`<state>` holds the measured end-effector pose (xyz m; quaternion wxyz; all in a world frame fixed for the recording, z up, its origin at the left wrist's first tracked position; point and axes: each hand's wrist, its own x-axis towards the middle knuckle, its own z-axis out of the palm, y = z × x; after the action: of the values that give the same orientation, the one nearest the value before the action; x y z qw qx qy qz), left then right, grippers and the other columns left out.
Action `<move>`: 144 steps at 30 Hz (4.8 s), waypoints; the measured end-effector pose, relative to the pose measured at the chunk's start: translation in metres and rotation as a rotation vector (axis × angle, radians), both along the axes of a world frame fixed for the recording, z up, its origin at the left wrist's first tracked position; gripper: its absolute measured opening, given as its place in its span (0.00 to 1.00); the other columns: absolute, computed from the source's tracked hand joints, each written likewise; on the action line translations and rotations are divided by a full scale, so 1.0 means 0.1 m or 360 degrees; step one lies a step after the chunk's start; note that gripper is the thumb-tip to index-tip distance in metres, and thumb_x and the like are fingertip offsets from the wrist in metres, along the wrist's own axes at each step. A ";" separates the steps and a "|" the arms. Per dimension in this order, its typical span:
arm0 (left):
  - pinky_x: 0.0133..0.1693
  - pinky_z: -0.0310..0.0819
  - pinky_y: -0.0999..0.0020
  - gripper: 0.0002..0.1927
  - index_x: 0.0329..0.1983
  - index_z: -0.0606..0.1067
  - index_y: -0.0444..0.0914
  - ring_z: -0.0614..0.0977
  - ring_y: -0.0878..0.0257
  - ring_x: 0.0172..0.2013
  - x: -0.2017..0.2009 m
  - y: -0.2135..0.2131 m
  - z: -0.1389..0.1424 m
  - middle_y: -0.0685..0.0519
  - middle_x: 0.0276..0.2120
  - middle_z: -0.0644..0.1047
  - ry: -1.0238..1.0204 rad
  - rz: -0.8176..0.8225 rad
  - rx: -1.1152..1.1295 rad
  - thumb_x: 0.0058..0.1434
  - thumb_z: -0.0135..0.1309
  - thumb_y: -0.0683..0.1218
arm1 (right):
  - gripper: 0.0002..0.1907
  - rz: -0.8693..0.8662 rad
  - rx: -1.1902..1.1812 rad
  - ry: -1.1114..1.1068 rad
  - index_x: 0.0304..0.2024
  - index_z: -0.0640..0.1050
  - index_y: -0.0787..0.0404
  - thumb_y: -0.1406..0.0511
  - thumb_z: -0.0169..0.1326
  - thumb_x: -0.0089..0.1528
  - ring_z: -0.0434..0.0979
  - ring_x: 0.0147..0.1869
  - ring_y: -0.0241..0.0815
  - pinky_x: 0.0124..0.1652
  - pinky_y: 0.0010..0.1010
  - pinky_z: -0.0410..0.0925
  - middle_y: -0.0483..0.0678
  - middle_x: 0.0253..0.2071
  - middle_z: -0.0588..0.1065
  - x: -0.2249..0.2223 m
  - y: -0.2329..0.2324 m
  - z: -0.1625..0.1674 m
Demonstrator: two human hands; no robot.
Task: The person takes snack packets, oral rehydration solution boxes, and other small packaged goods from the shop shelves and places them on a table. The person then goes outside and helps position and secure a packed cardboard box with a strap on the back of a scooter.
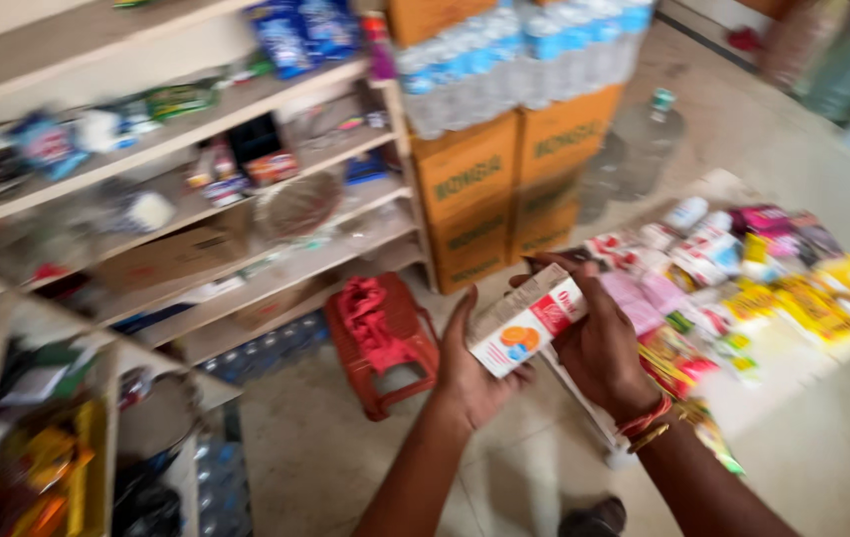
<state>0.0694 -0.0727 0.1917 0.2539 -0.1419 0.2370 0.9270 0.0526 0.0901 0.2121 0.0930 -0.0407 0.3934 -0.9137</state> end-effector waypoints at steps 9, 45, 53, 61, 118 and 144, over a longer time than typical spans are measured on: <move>0.31 0.66 0.71 0.40 0.51 0.76 0.41 0.72 0.64 0.29 0.29 -0.93 0.13 0.55 0.35 0.75 0.0385 0.0185 0.0358 0.66 0.42 0.79 | 0.44 0.0035 0.0867 0.0639 0.75 0.48 0.62 0.70 0.57 0.62 0.76 0.61 0.45 0.57 0.35 0.70 0.57 0.59 0.75 0.20 -1.21 0.39; 0.56 0.73 0.64 0.29 0.62 0.71 0.34 0.81 0.59 0.52 -2.98 -6.02 1.01 0.45 0.51 0.80 0.1453 0.1595 -0.1762 0.74 0.40 0.62 | 0.37 0.0829 0.0870 0.0669 0.69 0.66 0.59 0.71 0.62 0.58 0.81 0.60 0.43 0.56 0.35 0.73 0.54 0.55 0.79 -4.00 -6.75 0.43; 0.53 0.73 0.59 0.16 0.53 0.75 0.35 0.81 0.53 0.49 -2.79 -8.19 2.22 0.45 0.47 0.80 0.1611 0.1896 -0.2529 0.72 0.49 0.51 | 0.32 0.0092 0.1250 0.1651 0.68 0.66 0.64 0.70 0.56 0.60 0.82 0.58 0.42 0.54 0.33 0.74 0.54 0.56 0.80 -3.43 -7.90 2.26; 0.50 0.74 0.51 0.11 0.45 0.77 0.33 0.80 0.44 0.45 -3.29 -10.06 3.40 0.41 0.42 0.79 0.1395 0.2251 -0.3941 0.60 0.54 0.43 | 0.25 -0.0126 0.1108 0.1899 0.63 0.71 0.67 0.66 0.57 0.64 0.84 0.53 0.40 0.51 0.32 0.75 0.54 0.48 0.82 -3.95 -9.44 3.39; 0.40 0.77 0.50 0.14 0.37 0.78 0.43 0.83 0.52 0.38 -3.43 -10.28 3.39 0.51 0.34 0.82 0.1300 0.1306 -0.4309 0.66 0.43 0.53 | 0.19 -0.0679 0.2349 0.2243 0.30 0.83 0.59 0.57 0.47 0.66 0.82 0.38 0.58 0.41 0.49 0.75 0.57 0.31 0.80 -4.39 -10.37 3.48; 0.61 0.62 0.47 0.29 0.59 0.71 0.31 0.70 0.37 0.62 -3.84 -7.98 -0.30 0.33 0.62 0.70 0.1757 0.1442 -0.2936 0.53 0.60 0.45 | 0.26 -0.0214 0.1606 0.1345 0.66 0.69 0.60 0.65 0.55 0.64 0.70 0.71 0.56 0.61 0.41 0.67 0.60 0.67 0.70 -3.15 -8.05 0.02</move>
<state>-0.3143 -0.8710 0.1617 -0.4373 0.0782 0.8269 0.3449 -0.2623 -0.7150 0.2144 -0.1188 -0.3226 0.7775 -0.5266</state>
